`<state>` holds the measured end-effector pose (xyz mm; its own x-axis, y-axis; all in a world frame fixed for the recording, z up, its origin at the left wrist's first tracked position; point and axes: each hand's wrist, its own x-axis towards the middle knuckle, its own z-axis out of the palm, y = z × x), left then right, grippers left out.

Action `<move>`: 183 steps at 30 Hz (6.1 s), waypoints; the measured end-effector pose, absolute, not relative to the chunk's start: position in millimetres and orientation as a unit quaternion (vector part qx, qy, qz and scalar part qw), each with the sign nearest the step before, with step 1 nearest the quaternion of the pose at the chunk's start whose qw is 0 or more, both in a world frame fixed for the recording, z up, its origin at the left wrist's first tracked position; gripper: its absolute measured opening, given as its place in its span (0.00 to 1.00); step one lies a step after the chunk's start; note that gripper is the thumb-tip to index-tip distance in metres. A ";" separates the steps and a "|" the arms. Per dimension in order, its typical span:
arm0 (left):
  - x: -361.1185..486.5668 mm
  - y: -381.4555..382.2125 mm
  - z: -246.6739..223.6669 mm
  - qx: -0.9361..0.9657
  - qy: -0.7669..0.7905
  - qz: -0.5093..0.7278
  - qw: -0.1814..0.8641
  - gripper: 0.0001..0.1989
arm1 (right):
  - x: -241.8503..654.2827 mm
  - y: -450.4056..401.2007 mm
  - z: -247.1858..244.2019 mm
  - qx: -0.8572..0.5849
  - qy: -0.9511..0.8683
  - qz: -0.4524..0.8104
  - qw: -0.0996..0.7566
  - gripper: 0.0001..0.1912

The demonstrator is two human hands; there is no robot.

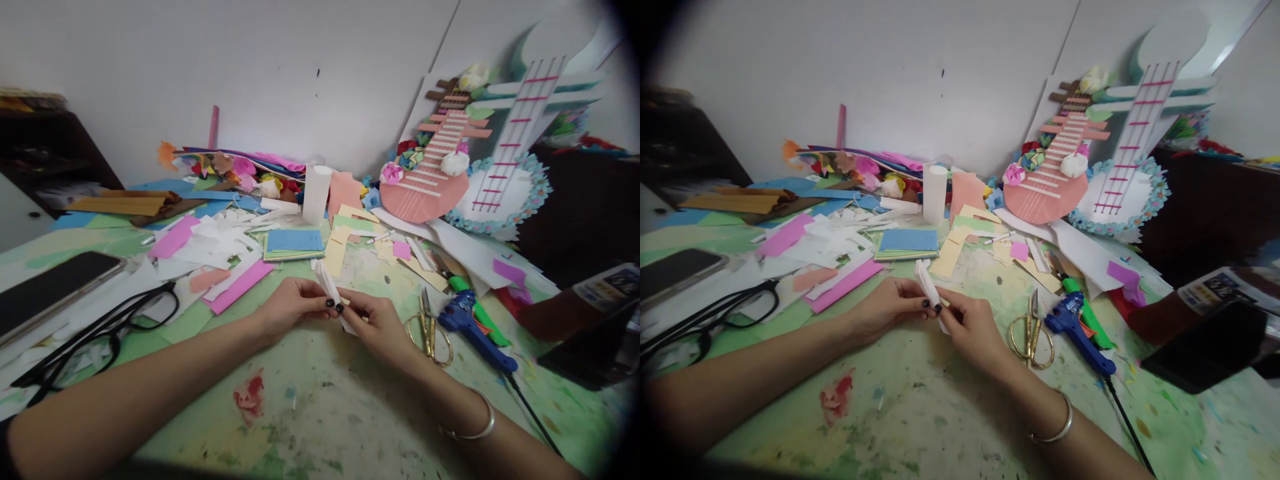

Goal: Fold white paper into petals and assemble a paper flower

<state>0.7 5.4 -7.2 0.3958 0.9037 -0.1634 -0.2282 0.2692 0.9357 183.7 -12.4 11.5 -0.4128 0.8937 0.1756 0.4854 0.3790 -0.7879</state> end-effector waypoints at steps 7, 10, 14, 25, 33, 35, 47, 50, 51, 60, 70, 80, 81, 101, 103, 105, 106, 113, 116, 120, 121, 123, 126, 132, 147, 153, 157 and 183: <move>3.3 0.0 -4.5 0.474 0.405 0.427 0.655 0.12 | 180.6 -15.1 9.3 -0.450 -0.780 0.319 0.296 0.19; 5.3 -2.2 -2.6 0.476 0.419 0.429 0.643 0.10 | 180.1 -14.8 9.6 -0.452 -0.776 0.320 0.300 0.19; 4.5 0.8 -0.1 0.485 0.432 0.430 0.627 0.10 | 182.2 -11.3 8.2 -0.454 -0.762 0.359 0.290 0.20; -40.9 40.2 25.8 0.327 0.392 0.636 0.579 0.03 | 185.7 42.8 12.5 -0.510 -0.768 0.248 0.299 0.13; -39.8 42.2 23.5 0.305 0.402 0.635 0.585 0.04 | 119.9 68.0 13.0 -0.558 -0.822 0.037 0.106 0.14; -39.4 42.0 22.6 0.307 0.396 0.635 0.588 0.04 | 111.5 70.2 11.1 -0.575 -0.812 0.022 0.094 0.15; -38.3 42.3 19.1 0.299 0.402 0.627 0.596 0.07 | 82.5 91.8 27.4 -0.657 -0.751 0.056 0.035 0.16; -39.4 43.6 17.8 0.298 0.401 0.629 0.596 0.07 | 85.8 105.3 24.0 -0.669 -0.737 0.093 0.033 0.17; -39.7 43.8 17.7 0.299 0.401 0.629 0.596 0.07 | 87.8 109.8 22.7 -0.672 -0.732 0.105 0.034 0.19; -40.8 43.8 18.1 0.308 0.419 0.614 0.594 0.10 | 100.1 125.7 30.6 -0.691 -0.682 0.232 0.054 0.15; -35.8 34.0 18.7 0.397 0.451 0.465 0.651 0.10 | 163.5 76.9 65.8 -0.629 -0.642 0.418 0.130 0.12; -5.0 8.2 4.7 0.385 0.437 0.418 0.697 0.13 | 181.7 -5.2 34.7 -0.466 -0.792 -0.092 0.383 0.07; -1.1 4.9 4.8 0.380 0.431 0.424 0.700 0.12 | 178.2 -10.4 29.1 -0.424 -0.808 -0.137 0.385 0.08; 8.3 -2.7 2.7 0.356 0.418 0.460 0.698 0.06 | 176.0 -23.1 2.7 -0.221 -0.886 -0.170 0.370 0.08; 7.8 -2.5 4.2 0.364 0.415 0.454 0.700 0.07 | 175.1 -23.1 0.9 -0.223 -0.887 -0.157 0.374 0.07; 7.4 -2.3 5.3 0.363 0.412 0.450 0.704 0.07 | 175.1 -23.3 -0.2 -0.229 -0.884 -0.153 0.379 0.07; 7.3 -2.3 5.5 0.360 0.412 0.451 0.705 0.07 | 175.0 -23.6 -0.4 -0.230 -0.883 -0.153 0.379 0.07; 6.0 -3.4 4.7 0.363 0.395 0.458 0.708 0.11 | 172.2 -26.7 0.3 -0.256 -0.882 -0.144 0.368 0.08; 5.9 -3.0 3.7 0.393 0.404 0.456 0.689 0.15 | 171.9 -27.5 -1.0 -0.253 -0.884 -0.136 0.370 0.09; 4.7 -0.8 6.4 0.459 0.445 0.436 0.633 0.12 | 172.6 -31.0 1.0 -0.254 -0.883 -0.091 0.384 0.11; 3.5 0.0 8.4 0.480 0.451 0.430 0.617 0.11 | 173.3 -31.2 2.8 -0.267 -0.875 -0.071 0.398 0.13; -0.3 1.0 14.2 0.534 0.458 0.413 0.578 0.10 | 176.2 -29.3 7.4 -0.306 -0.843 -0.034 0.441 0.16; -8.1 -0.4 25.4 0.646 0.472 0.358 0.482 0.07 | 184.7 -20.2 15.0 -0.366 -0.801 -0.006 0.473 0.20; -14.5 -5.3 30.5 0.853 0.435 0.211 0.195 0.06 | 199.8 0.9 12.3 -0.318 -0.864 0.001 0.390 0.19; -26.8 2.1 -13.0 0.881 0.381 0.245 0.133 0.14 | 204.1 10.7 -6.0 -0.371 -0.892 0.083 0.242 0.09; -45.3 -4.2 -9.3 0.847 0.450 0.251 0.130 0.13 | 206.7 12.4 -9.2 -0.364 -0.901 0.081 0.220 0.11; -41.8 -6.3 -3.7 0.837 0.474 0.234 0.141 0.25 | 206.7 12.5 -13.4 -0.357 -0.902 0.067 0.235 0.13; -47.6 6.1 2.6 0.831 0.437 0.223 0.263 0.10 | 208.3 11.8 -5.1 -0.398 -0.887 0.090 0.218 0.10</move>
